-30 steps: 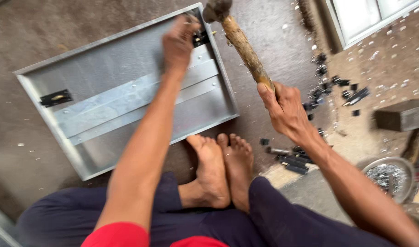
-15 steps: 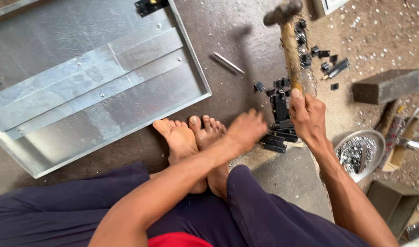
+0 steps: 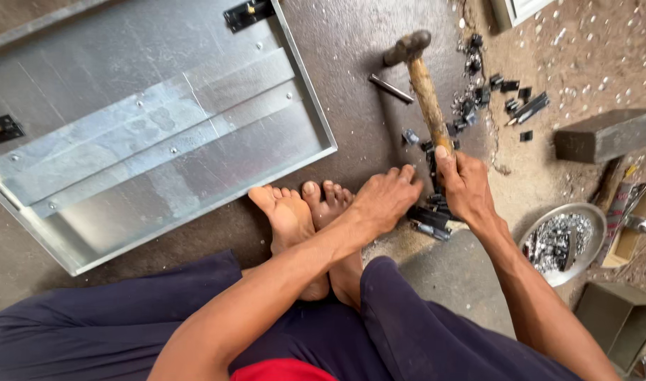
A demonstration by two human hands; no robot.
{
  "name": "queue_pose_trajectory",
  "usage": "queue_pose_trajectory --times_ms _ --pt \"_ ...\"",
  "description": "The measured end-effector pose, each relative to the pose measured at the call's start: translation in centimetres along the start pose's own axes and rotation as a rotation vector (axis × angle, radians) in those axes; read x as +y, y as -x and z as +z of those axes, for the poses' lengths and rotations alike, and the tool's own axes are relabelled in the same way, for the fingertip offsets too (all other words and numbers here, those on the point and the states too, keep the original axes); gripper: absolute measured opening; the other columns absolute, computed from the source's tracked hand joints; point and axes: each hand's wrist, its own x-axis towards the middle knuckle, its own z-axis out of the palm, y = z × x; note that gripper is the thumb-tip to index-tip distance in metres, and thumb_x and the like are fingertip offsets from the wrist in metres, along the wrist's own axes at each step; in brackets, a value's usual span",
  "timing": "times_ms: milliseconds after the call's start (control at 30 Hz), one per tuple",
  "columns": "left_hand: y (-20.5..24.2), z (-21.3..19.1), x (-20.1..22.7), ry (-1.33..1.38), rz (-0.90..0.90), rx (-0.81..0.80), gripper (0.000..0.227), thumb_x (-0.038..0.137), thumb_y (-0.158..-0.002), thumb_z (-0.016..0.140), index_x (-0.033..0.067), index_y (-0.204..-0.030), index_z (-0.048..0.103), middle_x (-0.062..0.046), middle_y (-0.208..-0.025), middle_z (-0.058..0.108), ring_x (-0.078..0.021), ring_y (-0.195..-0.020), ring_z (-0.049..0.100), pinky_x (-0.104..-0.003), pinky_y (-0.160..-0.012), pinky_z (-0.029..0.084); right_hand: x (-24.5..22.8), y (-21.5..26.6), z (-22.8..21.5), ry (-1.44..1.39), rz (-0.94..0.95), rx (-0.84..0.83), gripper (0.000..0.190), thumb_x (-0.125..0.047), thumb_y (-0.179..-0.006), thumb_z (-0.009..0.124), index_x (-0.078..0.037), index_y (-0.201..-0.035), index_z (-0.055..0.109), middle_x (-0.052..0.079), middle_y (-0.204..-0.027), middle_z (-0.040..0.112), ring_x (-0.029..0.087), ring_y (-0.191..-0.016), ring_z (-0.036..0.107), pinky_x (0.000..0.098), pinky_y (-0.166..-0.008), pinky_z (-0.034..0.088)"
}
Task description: The person sits on the floor and uses a hammer to attach small black metal brackets to a rectangular metal frame. They repeatedly pick up brackets, position them on the frame, and hammer them into place.
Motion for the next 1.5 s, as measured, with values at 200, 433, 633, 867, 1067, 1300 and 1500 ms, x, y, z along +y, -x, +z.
queue_pose_trajectory --times_ms 200,433,633,867,1067,1300,1500 --pt "-2.8 0.3 -2.5 -0.175 0.215 0.11 0.009 0.012 -0.074 0.078 0.0111 -0.082 0.074 -0.005 -0.108 0.064 -0.0272 -0.11 0.058 -0.039 -0.087 0.052 1.0 -0.7 1.0 0.006 -0.153 0.053 0.057 -0.046 -0.11 0.048 -0.002 -0.074 0.053 0.001 -0.06 0.046 0.01 -0.055 0.042 0.0307 -0.047 0.035" --pt "-1.4 -1.7 -8.0 0.72 -0.01 0.437 0.012 0.003 -0.085 0.077 0.01 -0.095 0.078 -0.003 -0.1 0.069 -0.0216 -0.095 0.068 -0.037 -0.082 0.059 1.5 2.0 0.9 -0.057 0.075 -0.006 0.056 -0.046 -0.108 0.047 -0.002 -0.073 0.053 0.001 -0.057 0.046 0.011 -0.05 0.042 0.0309 -0.044 0.034" --pt "1.4 -14.3 -24.7 0.579 -0.118 0.928 0.03 0.011 -0.103 0.076 0.0103 -0.132 0.065 -0.009 -0.121 0.073 -0.0237 -0.103 0.075 -0.031 -0.088 0.068 -0.9 3.3 2.2 -0.111 0.141 -0.065 0.055 -0.05 -0.104 0.048 -0.006 -0.072 0.052 0.0 -0.057 0.047 0.011 -0.047 0.042 0.0306 -0.04 0.036" --pt "0.2 -14.9 -29.6 0.126 0.011 0.957 0.034 0.004 -0.096 0.07 0.008 -0.13 0.067 -0.011 -0.117 0.076 -0.0263 -0.104 0.075 -0.032 -0.093 0.059 -4.2 1.7 3.9 -0.009 0.065 -0.096 0.055 -0.049 -0.106 0.047 -0.008 -0.07 0.054 0.001 -0.056 0.051 0.01 -0.047 0.046 0.0286 -0.04 0.039" --pt "0.1 -13.8 -30.4 0.007 -0.033 0.945 0.031 0.01 -0.099 0.069 0.0134 -0.13 0.066 -0.009 -0.117 0.076 -0.0321 -0.108 0.073 -0.034 -0.093 0.058 -7.3 -2.9 1.2 -0.234 -0.434 0.028 0.059 -0.05 -0.109 0.044 -0.011 -0.067 0.055 0.001 -0.052 0.052 0.01 -0.04 0.048 0.0284 -0.033 0.037" --pt "0.4 -14.0 -30.0 0.006 -0.115 0.897 0.028 0.004 -0.099 0.066 0.0069 -0.127 0.069 -0.009 -0.114 0.076 -0.0339 -0.106 0.072 -0.038 -0.092 0.062 -10.7 -6.1 4.3 -0.447 -0.592 0.051 0.052 -0.047 -0.111 0.041 -0.013 -0.073 0.054 -0.002 -0.056 0.05 0.008 -0.044 0.046 0.0259 -0.036 0.037" --pt "0.0 -14.0 -30.1 0.088 -0.188 1.003 0.031 0.009 -0.096 0.074 0.0063 -0.127 0.069 -0.011 -0.115 0.075 -0.0274 -0.097 0.076 -0.034 -0.081 0.065 -12.9 -5.7 4.9 -0.115 -0.59 0.087 0.046 -0.044 -0.113 0.039 -0.016 -0.078 0.053 -0.005 -0.059 0.048 0.007 -0.047 0.045 0.0239 -0.038 0.038"
